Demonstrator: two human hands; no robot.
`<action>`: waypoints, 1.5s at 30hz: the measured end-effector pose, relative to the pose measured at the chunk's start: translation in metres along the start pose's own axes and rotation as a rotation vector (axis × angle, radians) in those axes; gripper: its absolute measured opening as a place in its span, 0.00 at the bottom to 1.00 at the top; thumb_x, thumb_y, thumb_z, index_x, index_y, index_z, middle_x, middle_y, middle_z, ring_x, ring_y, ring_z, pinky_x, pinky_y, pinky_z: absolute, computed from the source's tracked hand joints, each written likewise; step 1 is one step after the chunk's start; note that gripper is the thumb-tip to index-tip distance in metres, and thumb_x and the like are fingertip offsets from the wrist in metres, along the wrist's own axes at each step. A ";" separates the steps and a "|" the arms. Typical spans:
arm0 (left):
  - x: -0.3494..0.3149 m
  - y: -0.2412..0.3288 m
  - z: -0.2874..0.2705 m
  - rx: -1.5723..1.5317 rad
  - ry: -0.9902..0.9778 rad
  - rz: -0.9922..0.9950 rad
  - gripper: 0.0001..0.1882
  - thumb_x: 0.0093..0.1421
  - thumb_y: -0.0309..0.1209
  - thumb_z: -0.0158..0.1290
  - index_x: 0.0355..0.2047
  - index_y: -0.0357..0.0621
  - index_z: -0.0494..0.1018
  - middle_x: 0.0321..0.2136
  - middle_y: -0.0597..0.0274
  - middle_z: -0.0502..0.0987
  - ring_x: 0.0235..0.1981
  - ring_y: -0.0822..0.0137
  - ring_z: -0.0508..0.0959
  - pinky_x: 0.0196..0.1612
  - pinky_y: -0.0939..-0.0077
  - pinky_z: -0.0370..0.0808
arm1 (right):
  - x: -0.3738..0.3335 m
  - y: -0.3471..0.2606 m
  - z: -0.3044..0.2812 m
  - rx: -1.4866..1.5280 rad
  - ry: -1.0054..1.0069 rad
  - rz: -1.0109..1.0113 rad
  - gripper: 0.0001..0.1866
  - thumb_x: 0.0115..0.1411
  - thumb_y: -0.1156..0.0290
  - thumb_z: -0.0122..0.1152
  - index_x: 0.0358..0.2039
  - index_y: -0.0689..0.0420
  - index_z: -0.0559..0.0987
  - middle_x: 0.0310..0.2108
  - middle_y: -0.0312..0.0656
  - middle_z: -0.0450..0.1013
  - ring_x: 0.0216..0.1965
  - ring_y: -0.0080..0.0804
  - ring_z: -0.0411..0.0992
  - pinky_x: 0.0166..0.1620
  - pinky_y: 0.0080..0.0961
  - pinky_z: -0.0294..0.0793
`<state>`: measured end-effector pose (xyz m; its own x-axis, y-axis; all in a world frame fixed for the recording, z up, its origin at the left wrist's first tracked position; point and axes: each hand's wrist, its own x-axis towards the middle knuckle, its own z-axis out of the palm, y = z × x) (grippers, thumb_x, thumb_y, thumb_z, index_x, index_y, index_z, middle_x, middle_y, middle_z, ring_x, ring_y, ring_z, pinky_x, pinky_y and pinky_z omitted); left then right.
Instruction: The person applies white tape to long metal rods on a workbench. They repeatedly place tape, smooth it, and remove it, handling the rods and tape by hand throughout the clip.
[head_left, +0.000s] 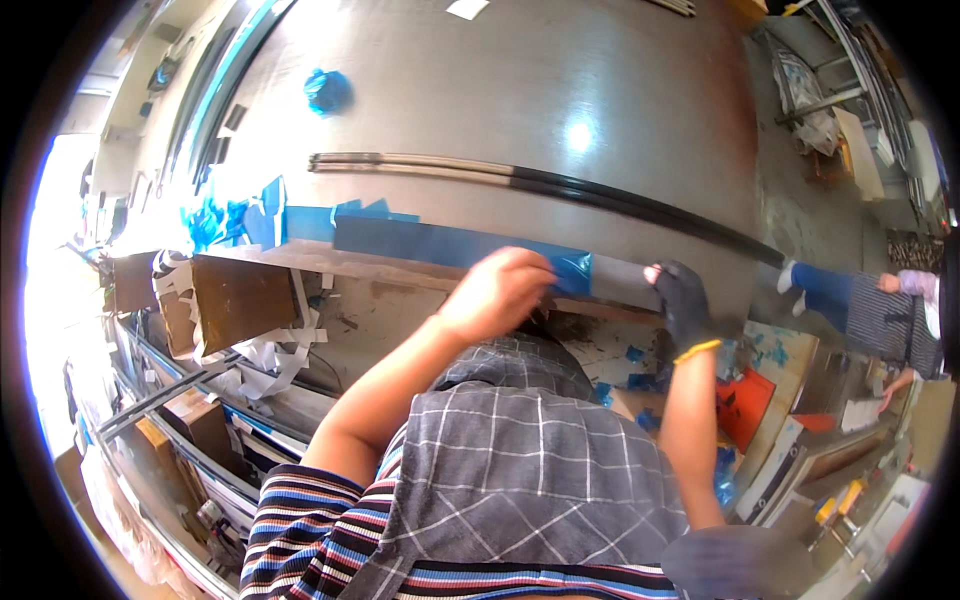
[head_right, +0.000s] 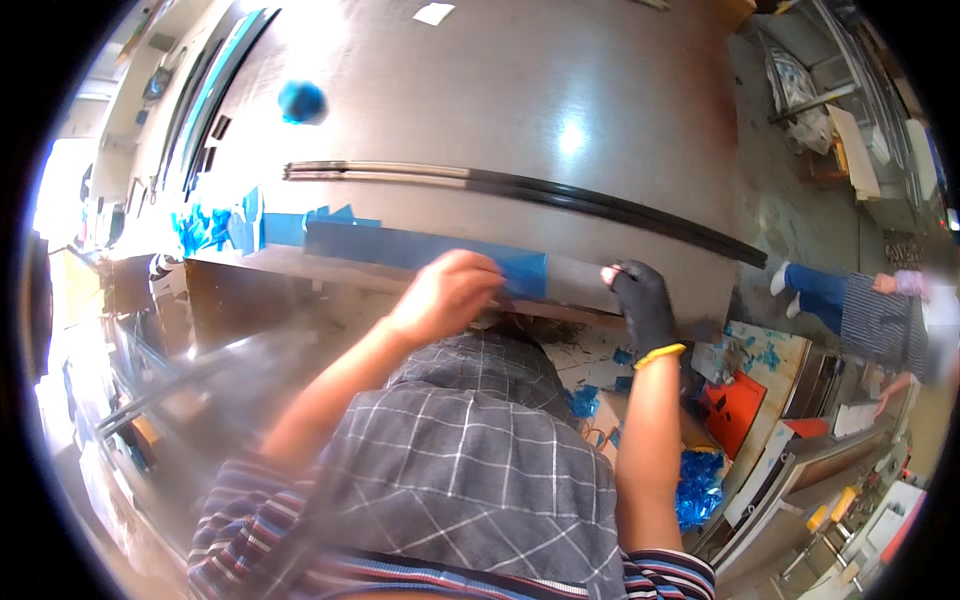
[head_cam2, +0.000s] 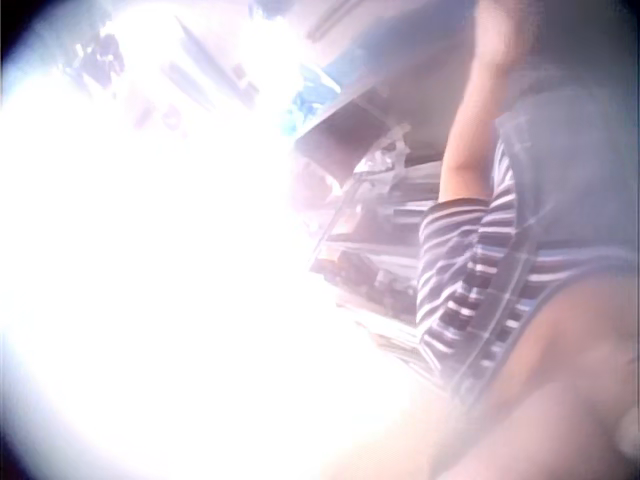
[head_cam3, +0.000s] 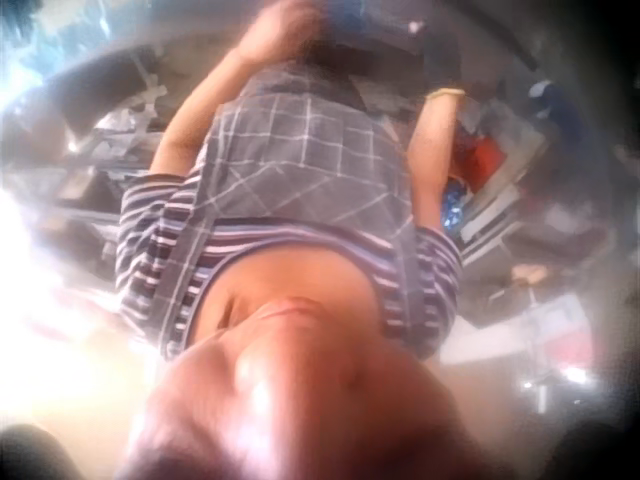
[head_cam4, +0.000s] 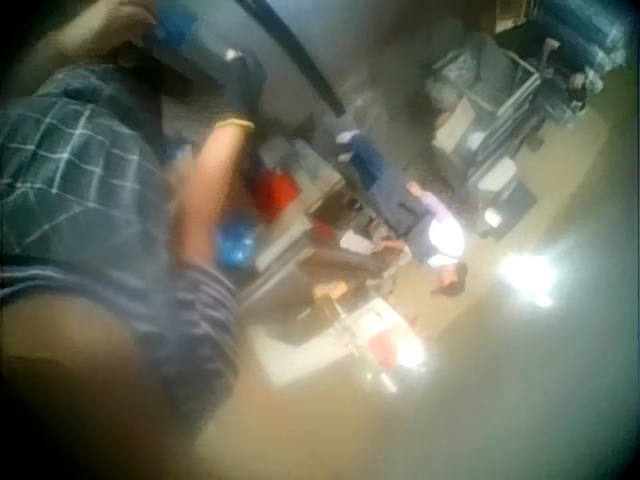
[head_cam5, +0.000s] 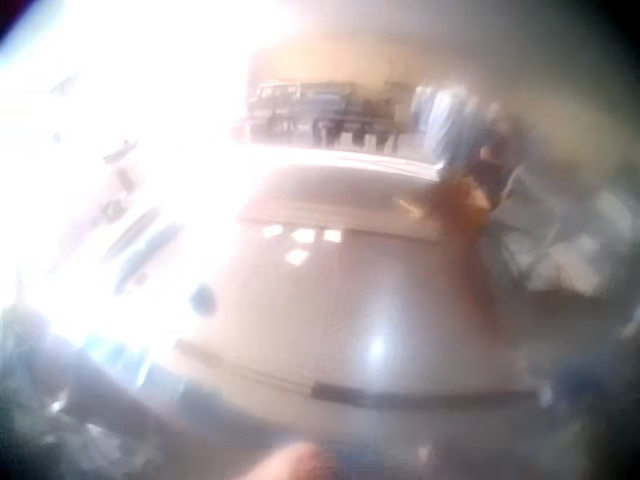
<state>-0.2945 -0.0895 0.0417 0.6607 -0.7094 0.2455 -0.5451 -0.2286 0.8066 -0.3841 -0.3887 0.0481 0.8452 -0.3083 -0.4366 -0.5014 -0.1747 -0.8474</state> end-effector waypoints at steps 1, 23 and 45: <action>-0.011 -0.009 -0.025 0.100 0.039 -0.061 0.13 0.50 0.19 0.61 0.37 0.42 0.78 0.39 0.55 0.78 0.44 0.51 0.78 0.48 0.61 0.78 | -0.005 0.002 -0.012 -0.006 0.037 -0.033 0.10 0.59 0.66 0.64 0.26 0.58 0.78 0.24 0.28 0.67 0.28 0.17 0.63 0.33 0.19 0.63; -0.064 -0.056 -0.173 0.470 0.473 -0.262 0.09 0.56 0.25 0.60 0.38 0.44 0.79 0.41 0.57 0.80 0.39 0.58 0.80 0.44 0.69 0.74 | -0.137 -0.053 -0.152 1.145 0.066 -0.180 0.17 0.64 0.71 0.56 0.52 0.65 0.76 0.49 0.45 0.77 0.50 0.36 0.77 0.59 0.34 0.73; 0.186 0.082 0.079 -1.817 0.145 -0.169 0.56 0.48 0.17 0.64 0.73 0.57 0.46 0.66 0.56 0.62 0.68 0.53 0.63 0.70 0.45 0.58 | -0.088 -0.006 -0.208 1.481 -0.360 -0.478 0.32 0.56 0.53 0.54 0.58 0.58 0.72 0.47 0.53 0.77 0.48 0.49 0.75 0.54 0.46 0.73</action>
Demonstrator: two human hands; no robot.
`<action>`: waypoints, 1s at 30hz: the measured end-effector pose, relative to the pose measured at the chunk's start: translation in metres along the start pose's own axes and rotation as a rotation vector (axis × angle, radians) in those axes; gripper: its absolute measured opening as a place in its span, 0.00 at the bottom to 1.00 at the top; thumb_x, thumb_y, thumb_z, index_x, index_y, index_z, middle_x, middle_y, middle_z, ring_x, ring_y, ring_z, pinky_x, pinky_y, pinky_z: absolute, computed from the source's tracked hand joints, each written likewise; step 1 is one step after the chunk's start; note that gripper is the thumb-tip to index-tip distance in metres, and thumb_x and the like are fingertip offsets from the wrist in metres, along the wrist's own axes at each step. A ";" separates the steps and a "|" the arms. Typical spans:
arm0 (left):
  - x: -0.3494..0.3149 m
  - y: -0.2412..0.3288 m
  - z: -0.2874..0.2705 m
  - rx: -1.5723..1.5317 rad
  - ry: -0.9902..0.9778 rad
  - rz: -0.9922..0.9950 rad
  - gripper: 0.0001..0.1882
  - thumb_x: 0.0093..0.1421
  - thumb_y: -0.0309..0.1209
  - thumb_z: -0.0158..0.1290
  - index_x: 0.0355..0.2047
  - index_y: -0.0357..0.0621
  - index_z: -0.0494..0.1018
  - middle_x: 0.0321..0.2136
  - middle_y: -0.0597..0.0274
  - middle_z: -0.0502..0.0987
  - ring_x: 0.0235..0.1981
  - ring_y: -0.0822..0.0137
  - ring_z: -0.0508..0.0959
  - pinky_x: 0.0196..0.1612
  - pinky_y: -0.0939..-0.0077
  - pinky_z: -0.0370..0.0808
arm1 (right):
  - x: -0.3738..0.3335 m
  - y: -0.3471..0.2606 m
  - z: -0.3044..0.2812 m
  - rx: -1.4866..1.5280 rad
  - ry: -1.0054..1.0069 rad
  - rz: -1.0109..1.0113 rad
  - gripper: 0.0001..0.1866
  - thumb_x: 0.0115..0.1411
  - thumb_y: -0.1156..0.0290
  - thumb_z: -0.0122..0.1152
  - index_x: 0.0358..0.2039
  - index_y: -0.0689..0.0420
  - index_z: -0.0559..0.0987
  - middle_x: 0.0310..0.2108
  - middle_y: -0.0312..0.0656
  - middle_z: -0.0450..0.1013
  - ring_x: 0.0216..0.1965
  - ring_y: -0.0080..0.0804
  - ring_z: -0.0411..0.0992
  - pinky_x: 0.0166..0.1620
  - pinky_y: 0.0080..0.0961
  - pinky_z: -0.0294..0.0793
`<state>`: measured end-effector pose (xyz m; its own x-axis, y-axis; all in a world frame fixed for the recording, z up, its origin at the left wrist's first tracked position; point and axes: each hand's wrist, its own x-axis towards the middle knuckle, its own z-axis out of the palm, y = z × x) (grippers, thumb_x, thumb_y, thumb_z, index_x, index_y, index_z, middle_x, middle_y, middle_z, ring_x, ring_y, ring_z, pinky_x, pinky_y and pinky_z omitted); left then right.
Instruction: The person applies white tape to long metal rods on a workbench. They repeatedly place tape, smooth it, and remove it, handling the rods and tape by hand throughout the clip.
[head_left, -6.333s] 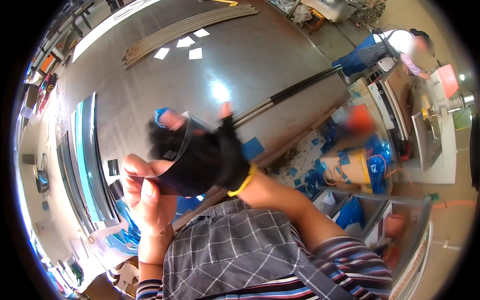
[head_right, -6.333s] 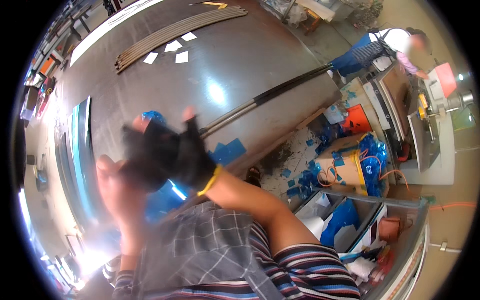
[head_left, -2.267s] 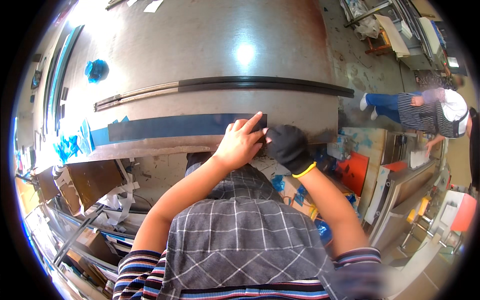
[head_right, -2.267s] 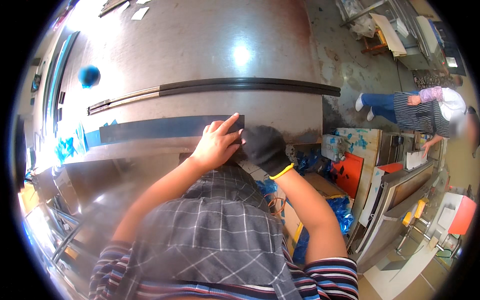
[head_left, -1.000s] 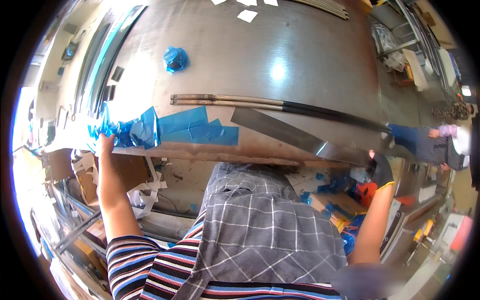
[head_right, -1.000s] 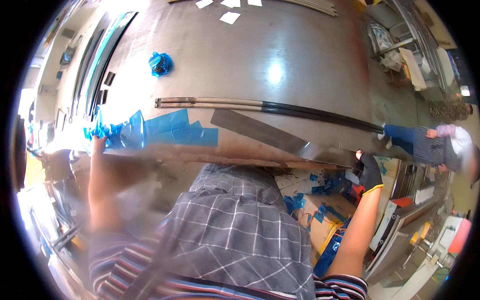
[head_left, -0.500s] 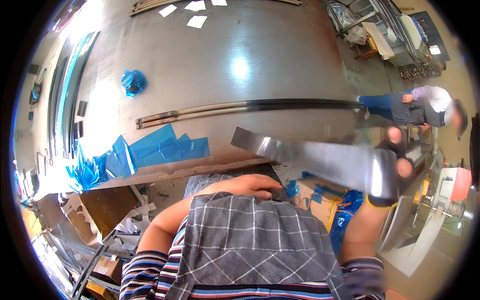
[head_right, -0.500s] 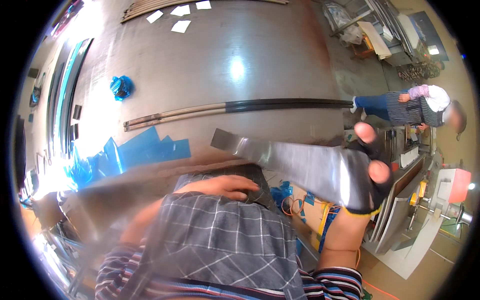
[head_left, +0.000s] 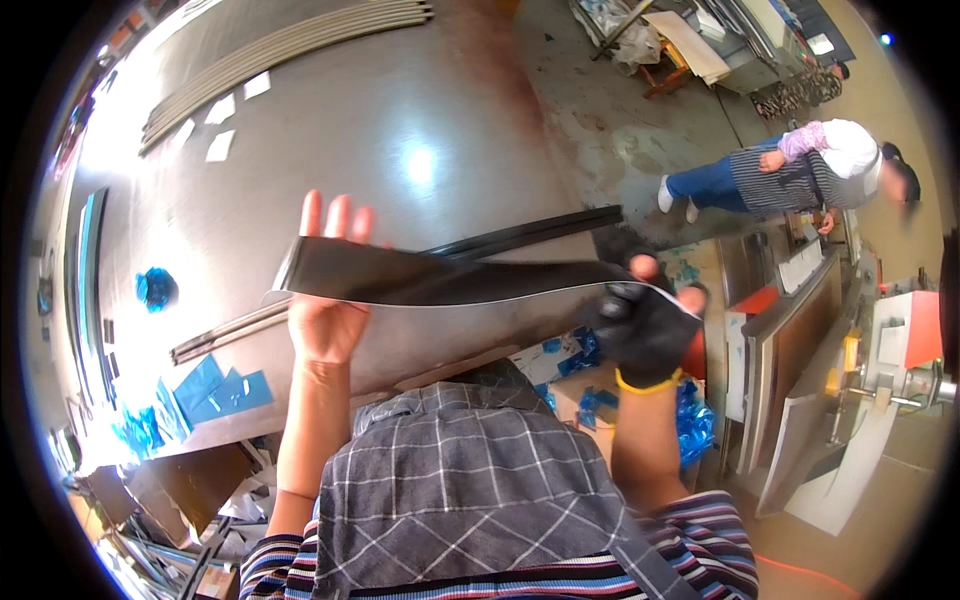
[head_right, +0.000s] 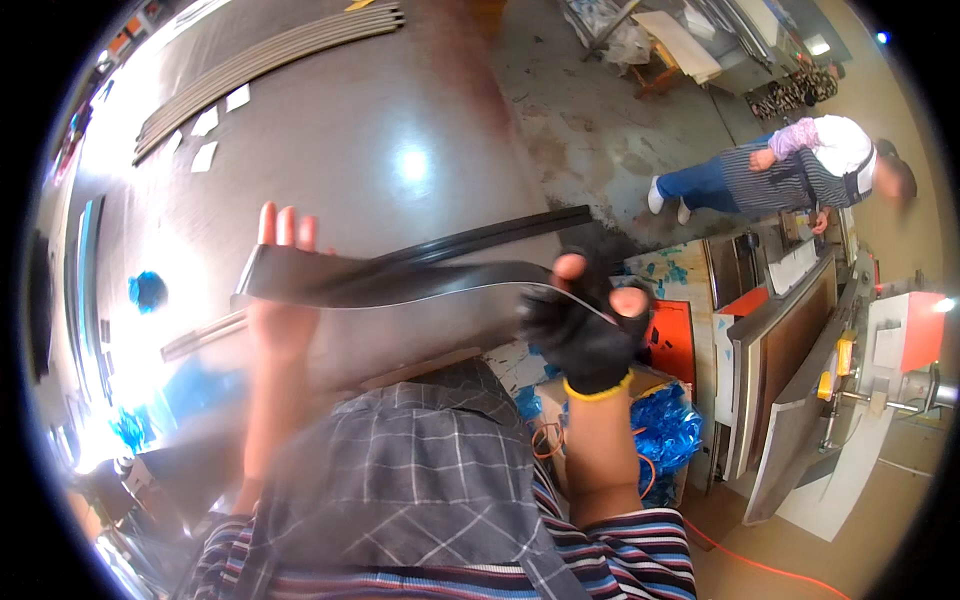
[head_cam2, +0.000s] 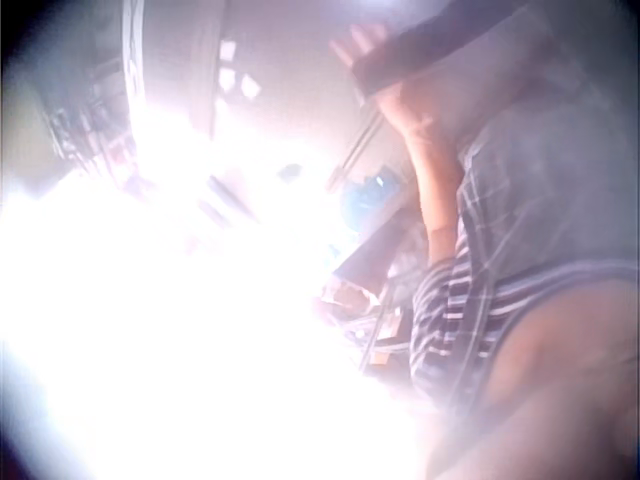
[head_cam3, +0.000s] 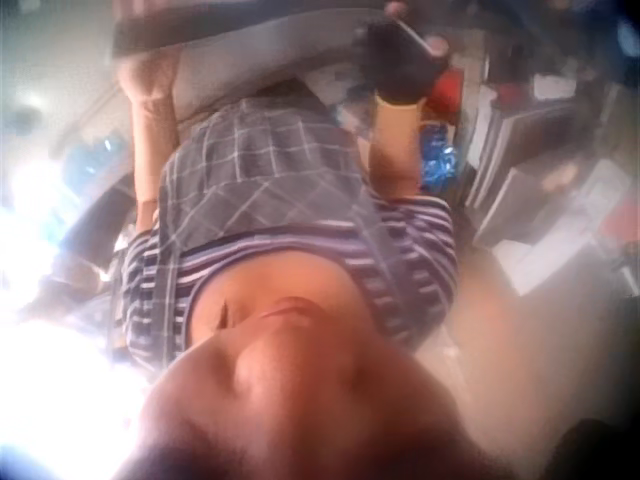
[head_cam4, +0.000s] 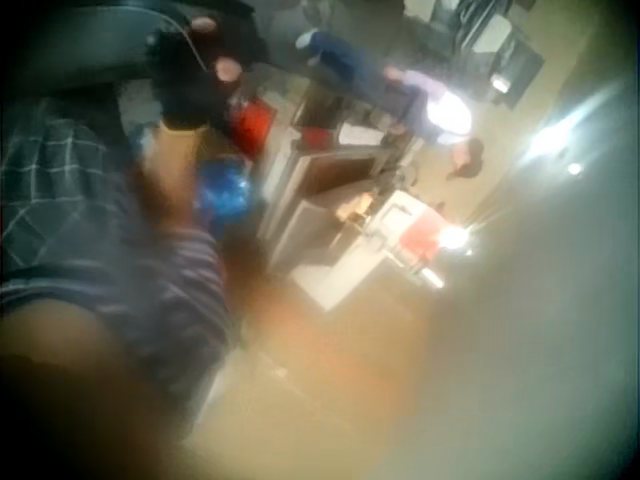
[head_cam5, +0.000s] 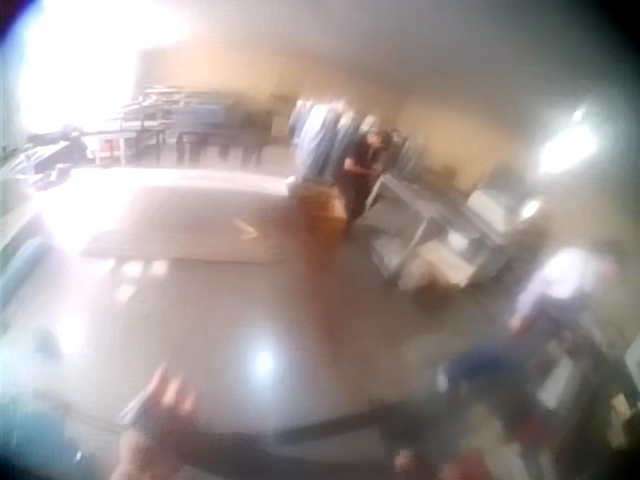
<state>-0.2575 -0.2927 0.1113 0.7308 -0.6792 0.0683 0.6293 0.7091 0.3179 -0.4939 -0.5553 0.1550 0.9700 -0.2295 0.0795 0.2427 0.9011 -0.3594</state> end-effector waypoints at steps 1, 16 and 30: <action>0.009 -0.002 -0.015 -0.068 -0.019 0.018 0.53 0.49 0.17 0.63 0.72 0.55 0.50 0.63 0.57 0.67 0.67 0.54 0.64 0.71 0.45 0.58 | 0.003 -0.003 -0.017 -0.039 0.033 0.011 0.31 0.57 0.54 0.55 0.58 0.58 0.71 0.46 0.52 0.77 0.50 0.50 0.75 0.55 0.47 0.74; 0.013 -0.002 -0.085 0.313 0.482 0.067 0.08 0.64 0.27 0.57 0.44 0.47 0.76 0.43 0.63 0.81 0.47 0.68 0.79 0.46 0.68 0.78 | 0.074 -0.047 -0.102 -1.190 0.532 0.141 0.12 0.66 0.72 0.57 0.47 0.62 0.80 0.40 0.40 0.79 0.42 0.27 0.77 0.44 0.24 0.77; 0.028 -0.049 -0.042 0.920 0.861 0.069 0.12 0.63 0.32 0.60 0.46 0.50 0.73 0.38 0.71 0.77 0.38 0.76 0.76 0.36 0.78 0.74 | 0.119 -0.121 -0.147 -1.099 0.474 0.454 0.09 0.61 0.69 0.62 0.35 0.62 0.80 0.26 0.36 0.76 0.25 0.21 0.71 0.33 0.19 0.69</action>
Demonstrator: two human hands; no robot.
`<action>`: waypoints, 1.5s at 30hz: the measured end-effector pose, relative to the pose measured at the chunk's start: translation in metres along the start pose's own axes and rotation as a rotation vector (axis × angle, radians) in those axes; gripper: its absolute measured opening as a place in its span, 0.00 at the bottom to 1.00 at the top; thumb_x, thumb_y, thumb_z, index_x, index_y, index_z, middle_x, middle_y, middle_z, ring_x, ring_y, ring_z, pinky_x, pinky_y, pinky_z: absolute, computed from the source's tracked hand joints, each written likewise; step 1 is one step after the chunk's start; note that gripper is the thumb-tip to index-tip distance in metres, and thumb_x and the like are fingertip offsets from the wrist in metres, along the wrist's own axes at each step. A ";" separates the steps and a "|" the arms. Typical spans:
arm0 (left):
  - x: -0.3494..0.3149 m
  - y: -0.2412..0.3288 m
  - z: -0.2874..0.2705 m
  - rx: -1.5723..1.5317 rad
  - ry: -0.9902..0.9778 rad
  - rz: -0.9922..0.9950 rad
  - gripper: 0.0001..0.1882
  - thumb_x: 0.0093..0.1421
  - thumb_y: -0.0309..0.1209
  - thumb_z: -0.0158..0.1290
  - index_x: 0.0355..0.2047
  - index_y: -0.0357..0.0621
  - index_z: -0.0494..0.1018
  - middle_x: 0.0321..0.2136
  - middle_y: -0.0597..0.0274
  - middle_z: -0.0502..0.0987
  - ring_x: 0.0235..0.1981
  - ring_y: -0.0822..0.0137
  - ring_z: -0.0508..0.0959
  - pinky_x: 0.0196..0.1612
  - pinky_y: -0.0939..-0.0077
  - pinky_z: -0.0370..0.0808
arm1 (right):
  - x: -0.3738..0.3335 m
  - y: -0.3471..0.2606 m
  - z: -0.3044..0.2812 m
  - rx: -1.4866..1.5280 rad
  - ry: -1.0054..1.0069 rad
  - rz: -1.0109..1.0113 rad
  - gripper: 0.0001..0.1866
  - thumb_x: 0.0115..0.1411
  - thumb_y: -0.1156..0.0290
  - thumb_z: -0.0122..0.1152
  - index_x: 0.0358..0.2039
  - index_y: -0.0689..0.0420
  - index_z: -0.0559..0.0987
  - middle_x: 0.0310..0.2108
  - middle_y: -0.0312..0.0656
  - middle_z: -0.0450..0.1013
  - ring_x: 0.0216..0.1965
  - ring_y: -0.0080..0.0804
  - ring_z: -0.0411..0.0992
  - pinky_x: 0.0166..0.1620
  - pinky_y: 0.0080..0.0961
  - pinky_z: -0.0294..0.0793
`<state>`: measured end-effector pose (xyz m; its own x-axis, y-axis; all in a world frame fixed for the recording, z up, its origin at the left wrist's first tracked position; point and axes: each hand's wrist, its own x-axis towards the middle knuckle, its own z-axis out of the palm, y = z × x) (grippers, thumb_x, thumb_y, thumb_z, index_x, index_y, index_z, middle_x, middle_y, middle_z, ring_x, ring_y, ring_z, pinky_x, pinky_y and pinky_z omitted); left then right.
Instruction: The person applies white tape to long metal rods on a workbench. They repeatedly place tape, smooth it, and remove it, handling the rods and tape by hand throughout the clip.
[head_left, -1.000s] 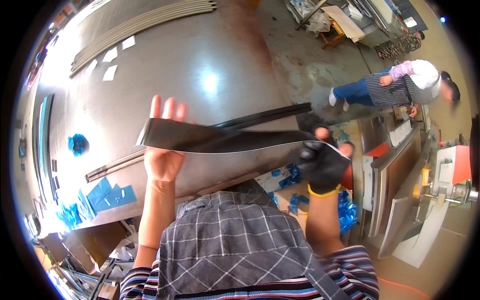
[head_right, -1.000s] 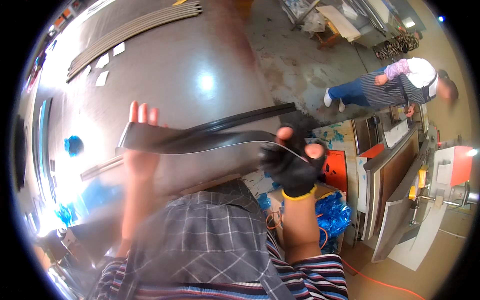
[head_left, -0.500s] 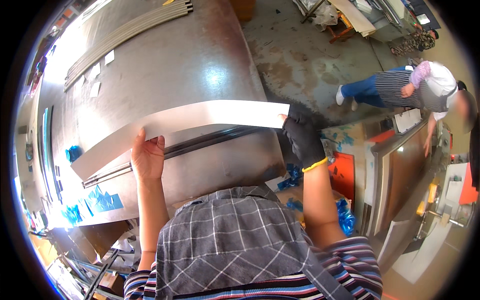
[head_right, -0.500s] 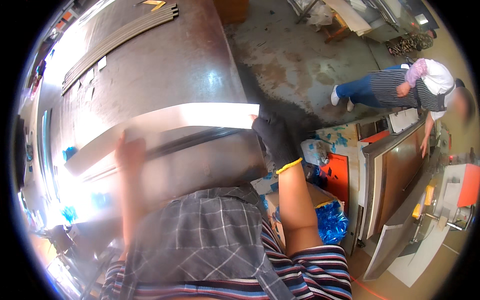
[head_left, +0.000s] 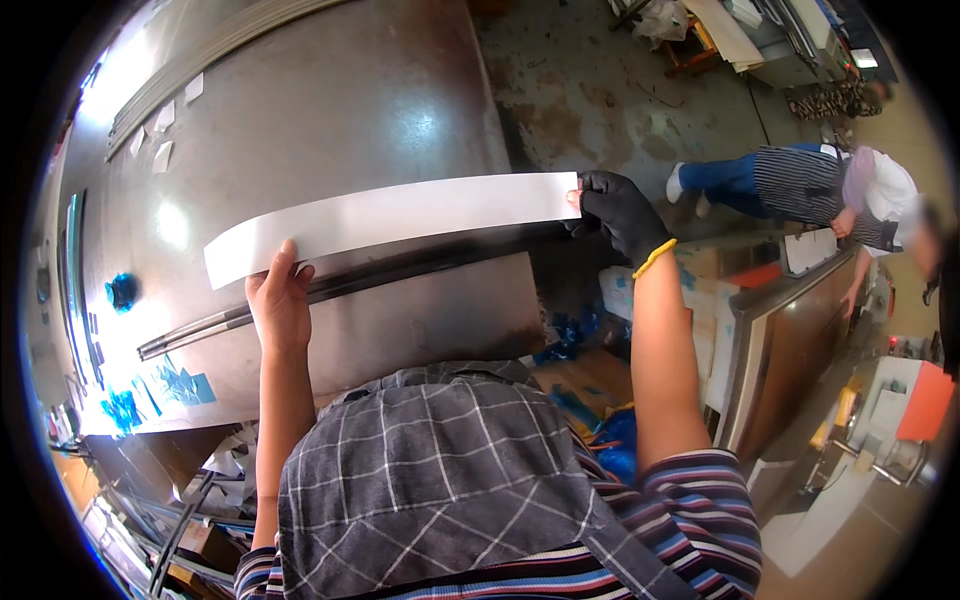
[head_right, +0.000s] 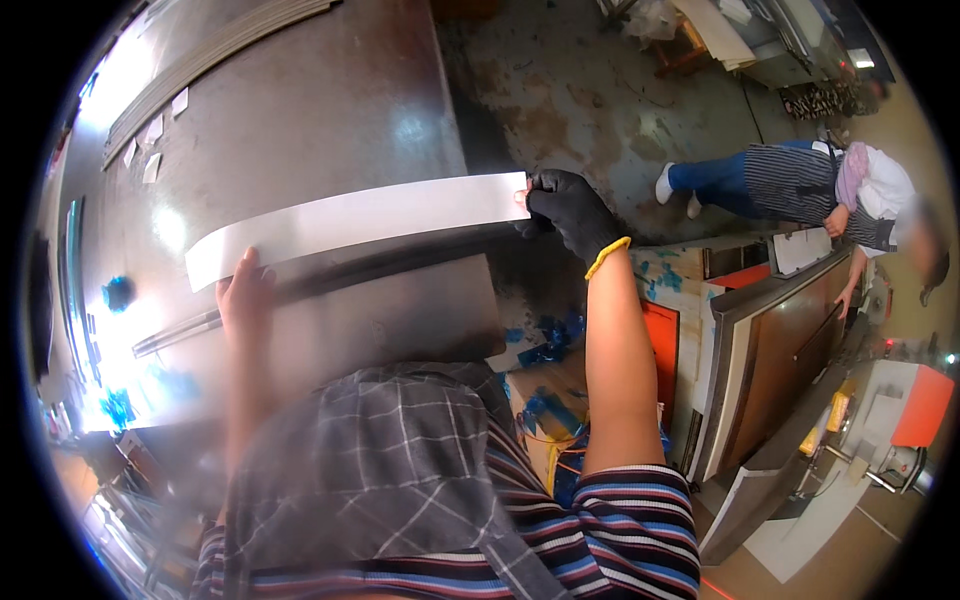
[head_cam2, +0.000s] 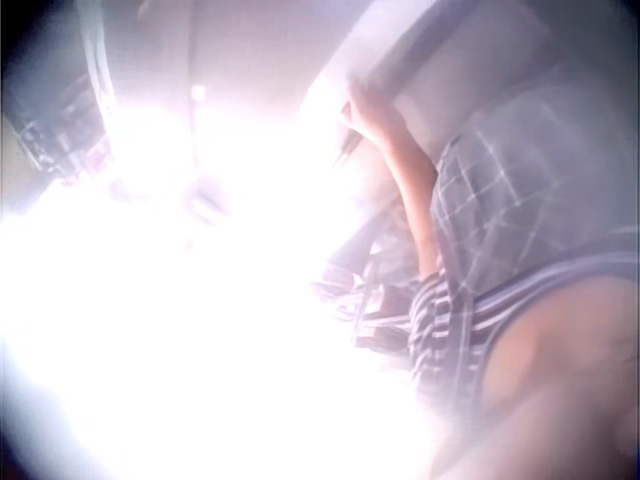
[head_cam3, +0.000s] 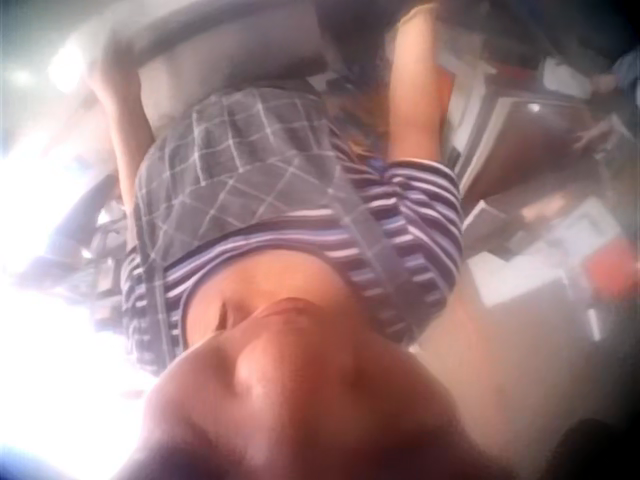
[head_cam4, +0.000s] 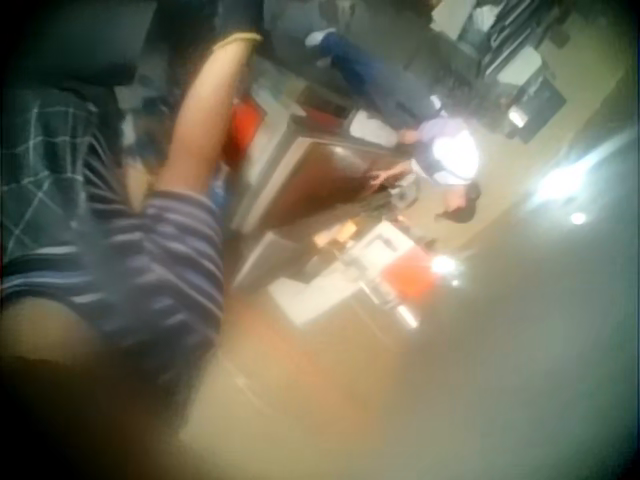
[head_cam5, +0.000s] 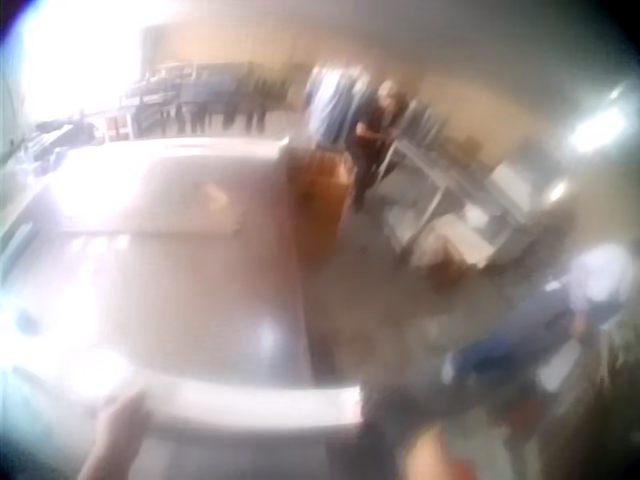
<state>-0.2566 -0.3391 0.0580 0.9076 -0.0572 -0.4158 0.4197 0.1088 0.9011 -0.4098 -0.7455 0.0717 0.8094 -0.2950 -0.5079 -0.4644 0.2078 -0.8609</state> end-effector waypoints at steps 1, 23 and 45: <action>0.001 -0.003 0.001 0.001 -0.012 -0.004 0.12 0.63 0.32 0.60 0.45 0.50 0.73 0.38 0.70 0.77 0.38 0.76 0.76 0.36 0.78 0.74 | 0.006 0.002 -0.010 -0.104 -0.013 0.016 0.09 0.61 0.70 0.62 0.37 0.63 0.80 0.28 0.35 0.76 0.28 0.20 0.71 0.35 0.19 0.70; -0.021 -0.031 0.015 0.043 0.014 -0.044 0.07 0.65 0.35 0.58 0.40 0.48 0.75 0.34 0.69 0.78 0.33 0.75 0.77 0.35 0.79 0.74 | 0.045 0.045 -0.053 -0.202 -0.119 0.150 0.12 0.56 0.65 0.68 0.26 0.62 0.80 0.23 0.37 0.74 0.26 0.25 0.68 0.33 0.22 0.65; -0.014 -0.051 0.004 0.120 -0.003 -0.005 0.09 0.65 0.37 0.59 0.41 0.48 0.75 0.33 0.69 0.79 0.31 0.75 0.77 0.33 0.80 0.74 | 0.046 0.047 -0.051 -0.109 -0.085 0.217 0.10 0.54 0.69 0.69 0.27 0.63 0.80 0.23 0.41 0.76 0.25 0.28 0.72 0.33 0.23 0.68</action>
<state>-0.2904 -0.3477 0.0187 0.9053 -0.0602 -0.4206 0.4207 -0.0111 0.9071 -0.4125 -0.7964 0.0062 0.7115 -0.1737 -0.6808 -0.6631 0.1544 -0.7324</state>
